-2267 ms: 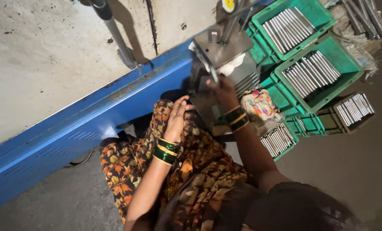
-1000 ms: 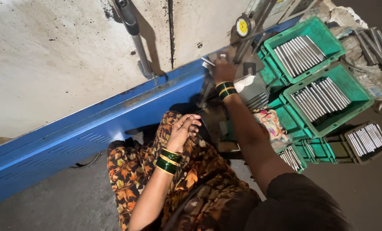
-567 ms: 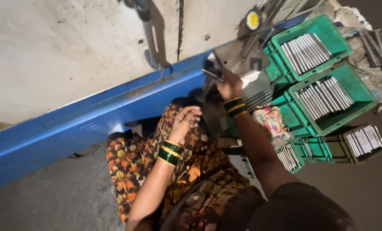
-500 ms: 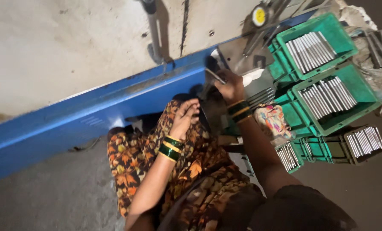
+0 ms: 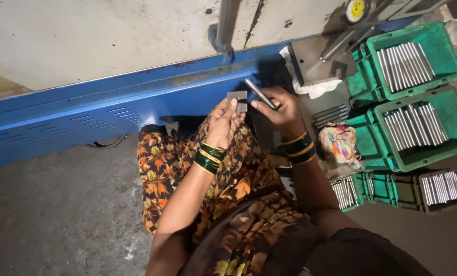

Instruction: The person operates a metal press machine to process cylindrical metal rods. They open the machine door, place a rod into the press, close the door, and activate the press. After processing, they remove the rod and place it into a green crate. This cycle is repeated multiple times.

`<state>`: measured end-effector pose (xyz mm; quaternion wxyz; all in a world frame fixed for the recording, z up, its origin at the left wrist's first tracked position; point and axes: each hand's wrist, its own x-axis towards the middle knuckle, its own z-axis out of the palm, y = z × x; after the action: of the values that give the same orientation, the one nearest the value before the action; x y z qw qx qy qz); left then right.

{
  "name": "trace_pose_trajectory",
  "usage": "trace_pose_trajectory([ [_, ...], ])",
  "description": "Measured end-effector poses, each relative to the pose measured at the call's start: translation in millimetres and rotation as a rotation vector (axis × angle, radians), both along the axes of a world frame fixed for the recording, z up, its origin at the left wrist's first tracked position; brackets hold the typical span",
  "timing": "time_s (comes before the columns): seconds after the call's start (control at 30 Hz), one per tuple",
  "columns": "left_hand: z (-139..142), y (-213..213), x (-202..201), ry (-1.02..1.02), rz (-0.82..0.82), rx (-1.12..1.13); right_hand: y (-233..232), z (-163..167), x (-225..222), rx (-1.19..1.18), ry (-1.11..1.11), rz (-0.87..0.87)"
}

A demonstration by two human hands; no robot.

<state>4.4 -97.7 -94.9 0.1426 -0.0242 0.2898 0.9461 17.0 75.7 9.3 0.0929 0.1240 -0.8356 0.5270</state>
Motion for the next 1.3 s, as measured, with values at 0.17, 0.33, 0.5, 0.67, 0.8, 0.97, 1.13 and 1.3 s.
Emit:
trace_pose_trajectory([
  [0.17,7.7,-6.9,0.4,-0.01,-0.032,0.073,-6.1,11.6,12.6,-0.118,-0.09,0.111],
  [0.33,3.9,-1.8,5.9,-0.007,-0.066,0.156,-10.9,23.1,15.2,-0.148,-0.056,0.115],
  [0.5,-1.6,0.6,6.1,-0.001,-0.1,0.181,-10.4,37.0,20.1,0.109,0.169,0.037],
  [0.67,2.3,0.2,7.3,0.044,-0.12,0.148,-11.8,42.9,17.8,0.181,0.44,0.09],
  [0.8,5.9,-0.7,8.6,0.033,-0.147,0.088,-10.2,42.3,15.7,0.145,0.456,0.122],
  [0.97,6.9,0.8,6.1,-0.018,-0.118,0.037,-9.7,35.7,14.6,0.192,0.527,0.064],
  [1.13,17.7,-5.6,8.6,0.154,-0.187,0.029,-6.8,26.5,15.8,0.151,0.465,0.079],
  [1.3,18.6,-5.2,13.0,0.108,-0.19,-0.067,6.7,20.0,21.8,0.142,0.256,0.122],
])
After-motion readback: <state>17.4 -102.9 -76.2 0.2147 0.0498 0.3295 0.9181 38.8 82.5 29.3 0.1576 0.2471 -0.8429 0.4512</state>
